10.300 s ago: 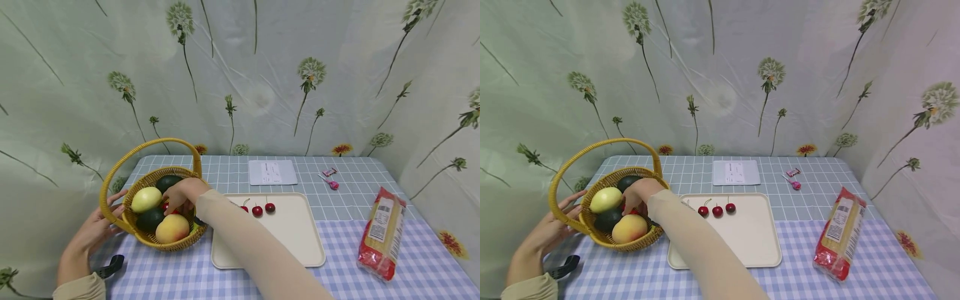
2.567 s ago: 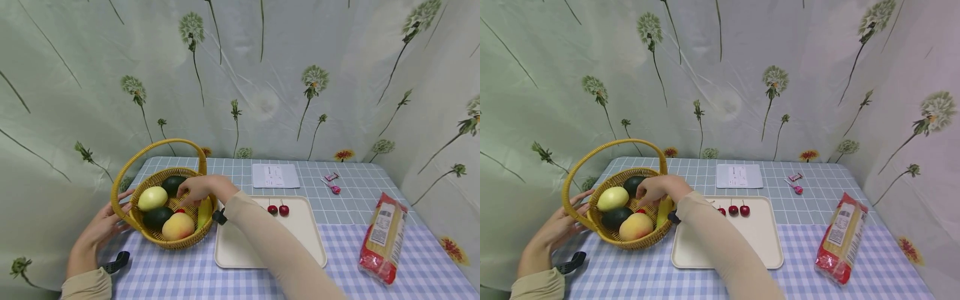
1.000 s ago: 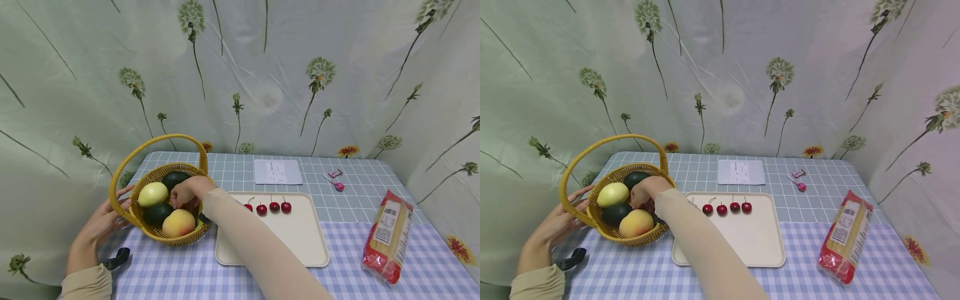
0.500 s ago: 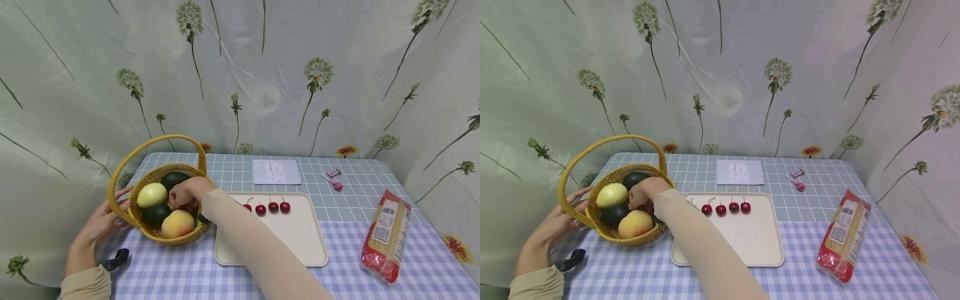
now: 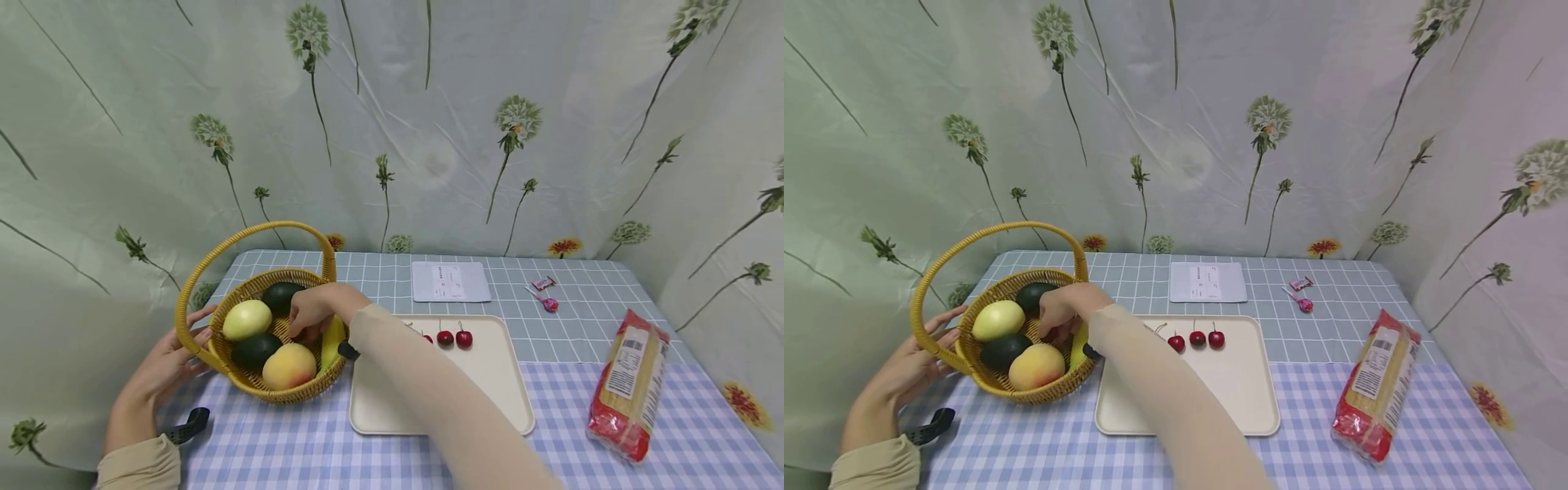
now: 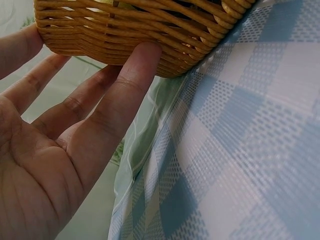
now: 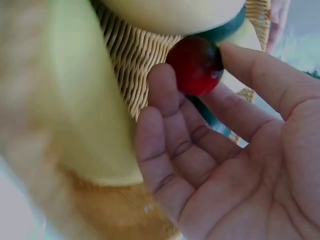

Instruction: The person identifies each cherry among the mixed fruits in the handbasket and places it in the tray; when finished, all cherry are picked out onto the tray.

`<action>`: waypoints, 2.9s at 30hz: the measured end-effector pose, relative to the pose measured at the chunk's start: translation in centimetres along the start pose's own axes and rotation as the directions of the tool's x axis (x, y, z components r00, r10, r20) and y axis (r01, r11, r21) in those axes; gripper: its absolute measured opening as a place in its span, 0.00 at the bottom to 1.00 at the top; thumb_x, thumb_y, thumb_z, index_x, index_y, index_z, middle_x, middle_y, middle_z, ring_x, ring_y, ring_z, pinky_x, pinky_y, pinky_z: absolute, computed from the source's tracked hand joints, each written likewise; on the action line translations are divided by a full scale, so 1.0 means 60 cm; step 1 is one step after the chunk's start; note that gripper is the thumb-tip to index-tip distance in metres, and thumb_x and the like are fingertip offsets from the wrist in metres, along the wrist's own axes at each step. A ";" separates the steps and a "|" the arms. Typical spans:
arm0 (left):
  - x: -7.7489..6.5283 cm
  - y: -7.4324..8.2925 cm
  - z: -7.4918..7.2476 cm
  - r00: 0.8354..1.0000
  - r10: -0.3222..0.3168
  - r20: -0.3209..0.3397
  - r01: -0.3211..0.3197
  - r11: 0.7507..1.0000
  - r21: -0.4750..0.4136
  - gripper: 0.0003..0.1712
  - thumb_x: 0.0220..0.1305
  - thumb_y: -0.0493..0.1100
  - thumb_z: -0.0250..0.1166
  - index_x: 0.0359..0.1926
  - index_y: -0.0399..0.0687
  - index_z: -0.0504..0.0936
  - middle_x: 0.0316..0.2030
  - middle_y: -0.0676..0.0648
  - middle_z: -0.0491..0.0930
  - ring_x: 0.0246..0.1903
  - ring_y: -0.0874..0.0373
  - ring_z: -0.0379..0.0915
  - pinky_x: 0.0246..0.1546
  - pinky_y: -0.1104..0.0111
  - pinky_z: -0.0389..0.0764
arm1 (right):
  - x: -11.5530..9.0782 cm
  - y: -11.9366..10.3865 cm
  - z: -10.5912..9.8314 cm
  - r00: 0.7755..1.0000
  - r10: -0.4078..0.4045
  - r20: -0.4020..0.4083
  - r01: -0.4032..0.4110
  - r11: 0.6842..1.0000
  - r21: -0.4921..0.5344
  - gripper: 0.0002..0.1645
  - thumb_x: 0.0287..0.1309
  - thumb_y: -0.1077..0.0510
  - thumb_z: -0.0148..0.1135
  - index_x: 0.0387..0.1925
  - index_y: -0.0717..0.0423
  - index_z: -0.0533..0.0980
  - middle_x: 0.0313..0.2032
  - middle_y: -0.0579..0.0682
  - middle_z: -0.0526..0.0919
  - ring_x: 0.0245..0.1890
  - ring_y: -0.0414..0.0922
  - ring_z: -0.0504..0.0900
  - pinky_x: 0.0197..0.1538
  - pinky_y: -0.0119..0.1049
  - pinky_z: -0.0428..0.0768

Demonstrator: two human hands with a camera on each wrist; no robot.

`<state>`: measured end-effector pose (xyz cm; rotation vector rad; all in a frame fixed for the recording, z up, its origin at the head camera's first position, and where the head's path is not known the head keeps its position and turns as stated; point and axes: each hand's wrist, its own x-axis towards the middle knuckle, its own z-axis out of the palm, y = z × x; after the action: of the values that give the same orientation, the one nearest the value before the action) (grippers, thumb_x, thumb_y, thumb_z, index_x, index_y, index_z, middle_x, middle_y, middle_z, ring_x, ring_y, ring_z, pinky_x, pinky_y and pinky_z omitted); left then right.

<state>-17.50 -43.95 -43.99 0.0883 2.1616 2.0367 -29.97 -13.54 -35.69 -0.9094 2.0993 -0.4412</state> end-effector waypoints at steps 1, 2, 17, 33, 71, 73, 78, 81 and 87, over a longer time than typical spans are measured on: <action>0.000 0.000 0.000 1.000 0.000 0.001 0.000 1.000 0.001 0.33 0.87 0.42 0.51 0.85 0.63 0.56 0.55 0.69 0.84 0.52 0.70 0.83 0.46 0.69 0.85 | -0.006 0.006 -0.002 1.000 -0.026 -0.010 0.026 1.000 -0.005 0.13 0.78 0.49 0.63 0.47 0.52 0.86 0.37 0.45 0.87 0.38 0.38 0.85 0.46 0.30 0.85; 0.001 0.000 0.000 1.000 0.001 0.002 -0.001 1.000 0.002 0.33 0.87 0.42 0.51 0.85 0.63 0.56 0.55 0.69 0.84 0.52 0.70 0.83 0.46 0.69 0.85 | -0.012 0.012 -0.004 0.998 -0.051 -0.023 0.050 0.999 -0.008 0.13 0.78 0.49 0.63 0.48 0.53 0.86 0.37 0.45 0.87 0.39 0.38 0.86 0.46 0.30 0.85; 0.002 -0.004 -0.001 1.000 -0.001 -0.002 0.001 1.000 0.005 0.33 0.87 0.41 0.51 0.84 0.65 0.57 0.54 0.69 0.84 0.51 0.69 0.84 0.45 0.69 0.86 | -0.109 0.076 -0.023 0.931 -0.287 -0.224 0.284 0.958 -0.048 0.20 0.71 0.58 0.71 0.60 0.59 0.82 0.45 0.49 0.86 0.43 0.38 0.79 0.47 0.26 0.80; 0.002 -0.006 -0.004 1.000 0.020 0.020 -0.020 0.999 -0.034 0.31 0.87 0.38 0.49 0.82 0.68 0.61 0.54 0.66 0.86 0.50 0.67 0.85 0.45 0.68 0.87 | -0.241 0.194 -0.017 0.875 -0.231 -0.425 0.278 0.959 0.050 0.14 0.69 0.59 0.71 0.54 0.54 0.85 0.52 0.49 0.87 0.47 0.39 0.89 0.52 0.33 0.86; 0.011 -0.006 -0.009 0.998 -0.009 0.056 0.010 1.000 -0.020 0.31 0.88 0.39 0.47 0.82 0.72 0.59 0.54 0.67 0.85 0.51 0.68 0.85 0.44 0.67 0.87 | -0.396 0.439 0.087 0.884 0.103 -0.455 -0.018 0.982 0.187 0.10 0.64 0.62 0.75 0.47 0.58 0.87 0.37 0.46 0.89 0.37 0.40 0.82 0.45 0.31 0.84; 0.010 -0.006 -0.012 0.998 0.002 0.067 0.000 0.999 -0.037 0.31 0.88 0.38 0.46 0.81 0.72 0.60 0.54 0.66 0.86 0.51 0.67 0.85 0.44 0.67 0.87 | -0.392 0.439 0.088 0.885 0.105 -0.453 -0.019 0.982 0.190 0.10 0.65 0.62 0.75 0.47 0.57 0.87 0.38 0.46 0.89 0.37 0.41 0.83 0.46 0.32 0.84; -0.001 -0.012 -0.022 0.997 0.010 0.079 -0.004 0.997 -0.071 0.31 0.88 0.38 0.46 0.80 0.74 0.62 0.53 0.63 0.87 0.51 0.66 0.86 0.45 0.66 0.87 | -0.377 0.436 0.085 0.890 0.090 -0.446 -0.015 0.985 0.169 0.08 0.65 0.63 0.74 0.46 0.56 0.87 0.39 0.45 0.90 0.39 0.40 0.84 0.49 0.33 0.86; -0.009 -0.015 -0.026 0.997 0.014 0.070 -0.010 0.998 -0.062 0.31 0.88 0.39 0.46 0.81 0.73 0.61 0.52 0.63 0.87 0.50 0.66 0.86 0.45 0.66 0.87 | -0.372 0.432 0.084 0.892 0.099 -0.442 -0.024 0.985 0.173 0.08 0.65 0.64 0.73 0.46 0.57 0.87 0.40 0.46 0.90 0.40 0.40 0.85 0.50 0.35 0.87; -0.031 -0.010 -0.027 1.000 0.009 0.003 -0.009 0.999 -0.053 0.28 0.89 0.43 0.43 0.81 0.74 0.61 0.55 0.71 0.83 0.52 0.73 0.83 0.44 0.68 0.87 | -0.373 0.426 0.083 0.889 0.106 -0.446 -0.038 0.986 0.160 0.11 0.65 0.63 0.74 0.49 0.58 0.86 0.42 0.47 0.91 0.43 0.41 0.86 0.52 0.38 0.88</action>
<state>-15.86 -45.89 -44.33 0.0947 2.1077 2.0958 -28.13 20.24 -41.57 -0.6826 2.4709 -0.8240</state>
